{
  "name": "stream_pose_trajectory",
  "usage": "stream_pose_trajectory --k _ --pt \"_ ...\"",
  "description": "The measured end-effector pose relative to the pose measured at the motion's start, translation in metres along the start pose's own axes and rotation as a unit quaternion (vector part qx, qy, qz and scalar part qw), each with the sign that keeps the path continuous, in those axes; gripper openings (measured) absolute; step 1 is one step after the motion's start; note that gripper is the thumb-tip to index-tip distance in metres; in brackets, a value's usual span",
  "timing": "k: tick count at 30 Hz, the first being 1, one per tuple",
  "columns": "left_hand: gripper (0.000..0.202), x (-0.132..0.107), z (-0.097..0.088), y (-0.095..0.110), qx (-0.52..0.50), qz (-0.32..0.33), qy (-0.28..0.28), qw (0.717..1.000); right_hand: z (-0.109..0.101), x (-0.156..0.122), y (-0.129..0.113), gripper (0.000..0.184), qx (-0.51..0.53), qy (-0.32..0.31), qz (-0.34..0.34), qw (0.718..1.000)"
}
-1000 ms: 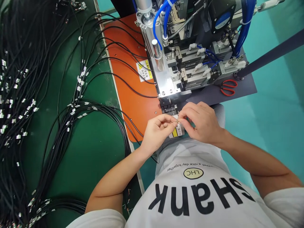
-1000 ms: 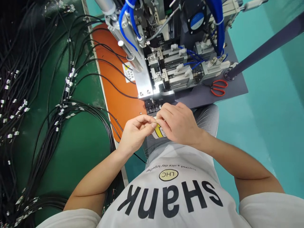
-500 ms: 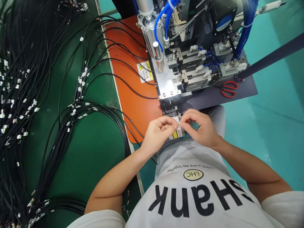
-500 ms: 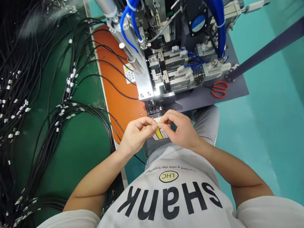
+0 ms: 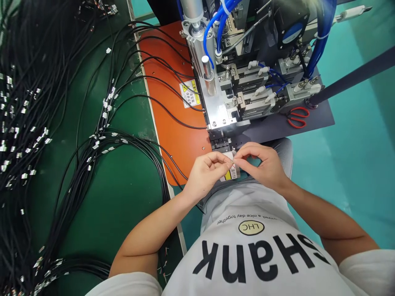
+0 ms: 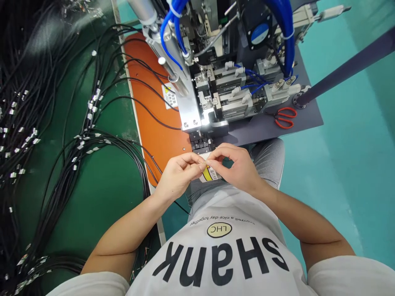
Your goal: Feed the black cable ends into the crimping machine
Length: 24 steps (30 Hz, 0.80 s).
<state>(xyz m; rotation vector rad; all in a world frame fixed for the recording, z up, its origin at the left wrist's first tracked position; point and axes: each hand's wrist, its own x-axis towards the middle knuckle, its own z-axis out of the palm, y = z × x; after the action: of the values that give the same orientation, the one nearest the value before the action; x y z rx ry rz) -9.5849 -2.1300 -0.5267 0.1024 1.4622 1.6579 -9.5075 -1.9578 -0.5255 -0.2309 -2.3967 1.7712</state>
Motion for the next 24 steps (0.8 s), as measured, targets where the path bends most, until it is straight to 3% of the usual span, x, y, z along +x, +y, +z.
stream_pose_trajectory --k 6,13,24 --pt "0.021 -0.0018 0.0042 0.0021 0.018 0.025 0.008 0.999 0.0036 -0.0053 0.0042 0.012 -0.009 -0.005 0.002 1.000" --pt "0.019 0.0020 0.0000 -0.0038 0.000 -0.018 0.010 1.000 -0.0012 -0.0067 0.0071 0.008 0.023 -0.016 0.046 0.999" --pt "0.018 0.0011 0.0015 -0.0038 -0.038 -0.022 0.001 0.999 0.0074 -0.0046 0.0045 0.005 0.020 -0.018 0.021 0.999"
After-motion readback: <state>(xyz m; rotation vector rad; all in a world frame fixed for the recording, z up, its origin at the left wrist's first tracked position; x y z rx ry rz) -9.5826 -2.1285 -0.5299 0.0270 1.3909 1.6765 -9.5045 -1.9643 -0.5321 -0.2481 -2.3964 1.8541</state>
